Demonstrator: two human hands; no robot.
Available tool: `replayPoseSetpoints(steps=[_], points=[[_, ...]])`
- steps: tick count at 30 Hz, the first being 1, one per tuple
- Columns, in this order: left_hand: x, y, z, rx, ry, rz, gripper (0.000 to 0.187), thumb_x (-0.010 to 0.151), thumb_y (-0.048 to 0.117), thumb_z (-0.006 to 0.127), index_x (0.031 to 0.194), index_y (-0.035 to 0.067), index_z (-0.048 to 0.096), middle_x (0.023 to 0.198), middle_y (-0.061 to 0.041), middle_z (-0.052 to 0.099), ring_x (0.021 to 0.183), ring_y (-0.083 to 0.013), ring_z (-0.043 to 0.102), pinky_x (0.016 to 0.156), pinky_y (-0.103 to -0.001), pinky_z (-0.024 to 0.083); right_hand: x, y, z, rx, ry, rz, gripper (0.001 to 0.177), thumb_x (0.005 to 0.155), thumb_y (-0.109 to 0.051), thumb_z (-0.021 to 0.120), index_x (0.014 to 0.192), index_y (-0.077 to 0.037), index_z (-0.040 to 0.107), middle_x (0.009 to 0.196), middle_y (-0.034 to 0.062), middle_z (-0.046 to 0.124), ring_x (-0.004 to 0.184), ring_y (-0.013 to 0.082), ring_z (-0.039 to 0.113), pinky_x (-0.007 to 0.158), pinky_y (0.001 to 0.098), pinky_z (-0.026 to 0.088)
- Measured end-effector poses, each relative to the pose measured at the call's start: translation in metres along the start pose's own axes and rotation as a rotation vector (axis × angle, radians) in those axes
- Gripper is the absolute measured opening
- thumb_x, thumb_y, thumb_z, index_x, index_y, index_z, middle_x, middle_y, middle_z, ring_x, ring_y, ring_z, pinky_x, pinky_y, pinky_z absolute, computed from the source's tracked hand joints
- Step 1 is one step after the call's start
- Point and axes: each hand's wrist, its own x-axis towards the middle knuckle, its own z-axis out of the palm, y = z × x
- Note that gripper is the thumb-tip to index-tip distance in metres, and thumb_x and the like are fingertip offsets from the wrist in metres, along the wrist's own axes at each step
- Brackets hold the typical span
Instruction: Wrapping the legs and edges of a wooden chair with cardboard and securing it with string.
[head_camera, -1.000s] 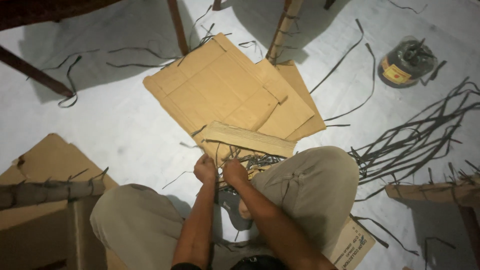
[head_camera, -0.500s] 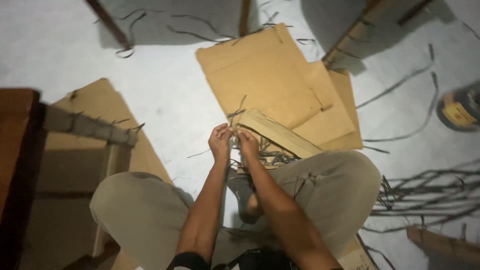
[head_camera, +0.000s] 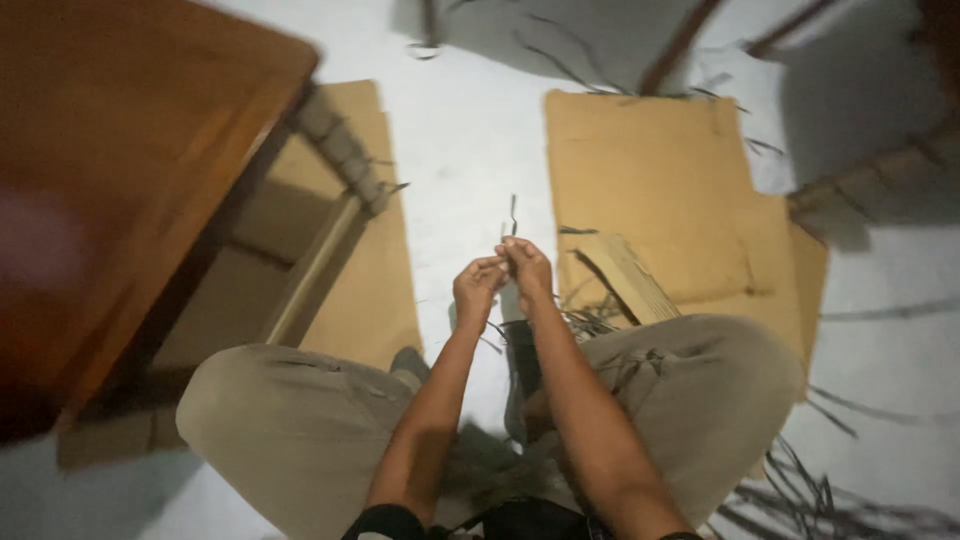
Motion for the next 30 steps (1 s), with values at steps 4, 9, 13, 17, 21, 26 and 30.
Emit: replayPoseSetpoints(steps=[4,9,13,17,21,26,30], points=[[-0.004,-0.012,-0.042,0.044,0.096,-0.043,0.024,0.087,0.023,0.079,0.108,0.014,0.078,0.083,-0.005,0.078,0.073,-0.0127,0.075,0.052,-0.017,0.054,0.018,0.016,0.027,-0.043,-0.059,0.027,0.020,0.095,-0.021,0.068,0.115,-0.014,0.071,0.089,0.0018,0.076,0.074,0.0102,0.069,0.065,0.0217,0.056],[0.012,-0.067,-0.088,0.134,0.173,-0.082,0.024,0.080,0.032,0.086,0.103,0.027,0.081,0.077,-0.003,0.078,0.069,-0.0132,0.077,0.053,-0.020,0.058,-0.004,-0.003,0.068,0.028,-0.092,0.086,0.017,0.101,-0.022,0.062,0.113,-0.014,0.070,0.075,-0.0033,0.063,0.060,0.0063,0.061,0.052,0.0175,0.048],[-0.006,-0.062,-0.104,0.262,0.168,-0.070,0.028,0.081,0.036,0.084,0.107,0.025,0.080,0.087,-0.006,0.079,0.080,-0.0207,0.078,0.058,-0.024,0.058,-0.030,-0.009,0.093,-0.066,-0.154,0.086,0.010,0.098,-0.023,0.067,0.104,-0.015,0.069,0.063,-0.0093,0.046,0.047,0.0014,0.042,0.040,0.0147,0.034],[-0.016,-0.054,-0.109,0.348,0.230,-0.032,0.026,0.082,0.040,0.079,0.106,0.030,0.081,0.090,0.000,0.079,0.079,-0.0164,0.076,0.071,-0.027,0.056,-0.047,-0.007,0.111,-0.138,-0.145,0.082,0.008,0.092,-0.024,0.075,0.090,-0.018,0.069,0.054,-0.0124,0.039,0.039,0.0019,0.033,0.034,0.0175,0.027],[-0.031,-0.023,-0.114,0.429,0.316,-0.023,0.025,0.085,0.048,0.072,0.109,0.041,0.077,0.101,0.008,0.078,0.105,-0.0202,0.073,0.091,-0.035,0.057,-0.050,0.004,0.121,-0.191,-0.144,0.093,0.011,0.088,-0.024,0.078,0.089,-0.016,0.070,0.052,-0.0112,0.039,0.038,0.0029,0.032,0.034,0.0186,0.025],[-0.024,-0.027,-0.139,0.328,0.496,0.322,0.020,0.091,0.026,0.070,0.107,0.017,0.078,0.097,-0.011,0.078,0.098,-0.0326,0.074,0.085,-0.045,0.058,-0.061,0.010,0.132,-0.259,-0.185,0.103,0.014,0.092,-0.025,0.073,0.096,-0.012,0.071,0.060,-0.0044,0.048,0.046,0.0055,0.040,0.039,0.0184,0.033],[-0.035,0.012,-0.144,0.235,0.507,0.215,0.027,0.096,0.040,0.066,0.110,0.020,0.078,0.104,-0.005,0.079,0.106,-0.0254,0.073,0.090,-0.040,0.056,-0.072,0.015,0.139,-0.323,-0.250,0.130,0.019,0.096,-0.027,0.067,0.098,-0.009,0.072,0.066,-0.0007,0.057,0.054,0.0063,0.047,0.044,0.0180,0.041]])
